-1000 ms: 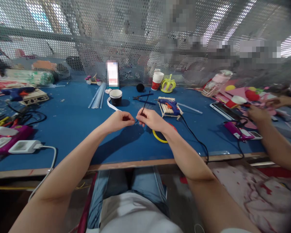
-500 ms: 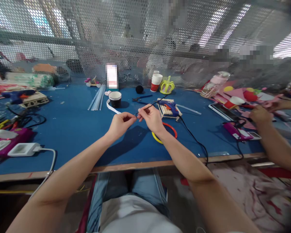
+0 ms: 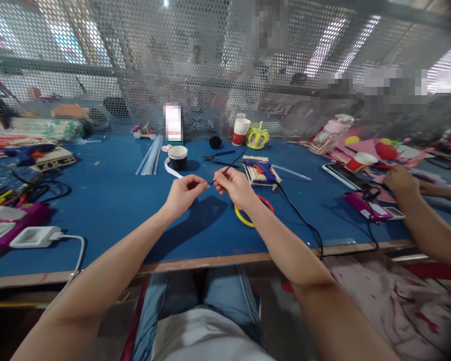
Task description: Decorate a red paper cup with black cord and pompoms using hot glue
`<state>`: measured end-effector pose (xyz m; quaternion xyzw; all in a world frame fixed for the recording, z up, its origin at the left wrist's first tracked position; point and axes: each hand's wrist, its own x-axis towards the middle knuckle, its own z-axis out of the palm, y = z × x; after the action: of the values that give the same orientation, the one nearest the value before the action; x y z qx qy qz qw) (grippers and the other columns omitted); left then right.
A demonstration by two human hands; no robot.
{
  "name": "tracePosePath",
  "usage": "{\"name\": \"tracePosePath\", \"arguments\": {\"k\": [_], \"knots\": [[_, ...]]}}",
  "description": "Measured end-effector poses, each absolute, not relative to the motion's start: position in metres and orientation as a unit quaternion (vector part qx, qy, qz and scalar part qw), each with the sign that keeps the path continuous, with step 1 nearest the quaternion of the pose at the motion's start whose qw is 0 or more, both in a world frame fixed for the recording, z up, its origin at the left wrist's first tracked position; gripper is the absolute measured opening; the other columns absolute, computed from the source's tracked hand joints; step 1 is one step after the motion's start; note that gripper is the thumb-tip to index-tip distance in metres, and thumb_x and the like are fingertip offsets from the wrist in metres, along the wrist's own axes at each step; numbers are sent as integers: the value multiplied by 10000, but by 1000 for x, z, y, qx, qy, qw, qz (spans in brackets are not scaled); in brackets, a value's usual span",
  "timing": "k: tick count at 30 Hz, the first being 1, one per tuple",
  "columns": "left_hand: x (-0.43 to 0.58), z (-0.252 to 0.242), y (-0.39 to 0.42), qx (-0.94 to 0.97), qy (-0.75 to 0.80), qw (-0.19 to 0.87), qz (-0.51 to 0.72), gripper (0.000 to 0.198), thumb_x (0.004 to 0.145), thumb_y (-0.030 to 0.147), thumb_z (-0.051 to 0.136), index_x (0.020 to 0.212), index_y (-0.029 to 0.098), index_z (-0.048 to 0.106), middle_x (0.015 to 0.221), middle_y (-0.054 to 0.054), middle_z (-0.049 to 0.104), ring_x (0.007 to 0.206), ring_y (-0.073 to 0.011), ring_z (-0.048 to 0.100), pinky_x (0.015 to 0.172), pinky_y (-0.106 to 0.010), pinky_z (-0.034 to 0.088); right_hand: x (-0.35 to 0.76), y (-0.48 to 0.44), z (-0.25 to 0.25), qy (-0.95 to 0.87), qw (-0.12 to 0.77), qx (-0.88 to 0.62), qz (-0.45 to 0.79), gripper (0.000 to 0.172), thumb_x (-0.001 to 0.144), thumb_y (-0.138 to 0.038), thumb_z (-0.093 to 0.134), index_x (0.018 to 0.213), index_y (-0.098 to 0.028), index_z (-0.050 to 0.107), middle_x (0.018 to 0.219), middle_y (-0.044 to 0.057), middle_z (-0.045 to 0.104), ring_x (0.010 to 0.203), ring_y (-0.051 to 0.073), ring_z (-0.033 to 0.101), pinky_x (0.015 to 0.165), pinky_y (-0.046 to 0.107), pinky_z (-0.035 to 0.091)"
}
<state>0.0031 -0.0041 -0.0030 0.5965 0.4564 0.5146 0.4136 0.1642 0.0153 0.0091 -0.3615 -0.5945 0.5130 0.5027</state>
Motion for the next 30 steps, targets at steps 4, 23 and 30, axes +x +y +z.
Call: {"name": "tracePosePath", "arguments": {"k": [4,23,30], "knots": [[1,0,-6,638,465,335,514,201,701,341,644,716,143,616,599,11,557,536,-77,443,503,-214,340,165,15,6,-653,508,-407,386,365,746,-538,615,774,-189,515,628,-14,590,537,89,546,484,222,444],[7,-6,-4,597,455,416,514,230,675,370,681,714,150,629,531,36,512,466,-54,363,443,-212,262,160,16,7,-572,526,-352,522,391,673,-531,683,731,-171,543,608,-33,570,529,71,530,526,225,466],[-2,2,-4,690,458,267,493,181,735,324,615,751,145,641,669,-16,602,585,-96,498,537,-221,372,167,18,6,-648,496,-382,434,376,709,-525,664,747,-184,512,607,-10,612,511,95,563,506,238,477]]}}
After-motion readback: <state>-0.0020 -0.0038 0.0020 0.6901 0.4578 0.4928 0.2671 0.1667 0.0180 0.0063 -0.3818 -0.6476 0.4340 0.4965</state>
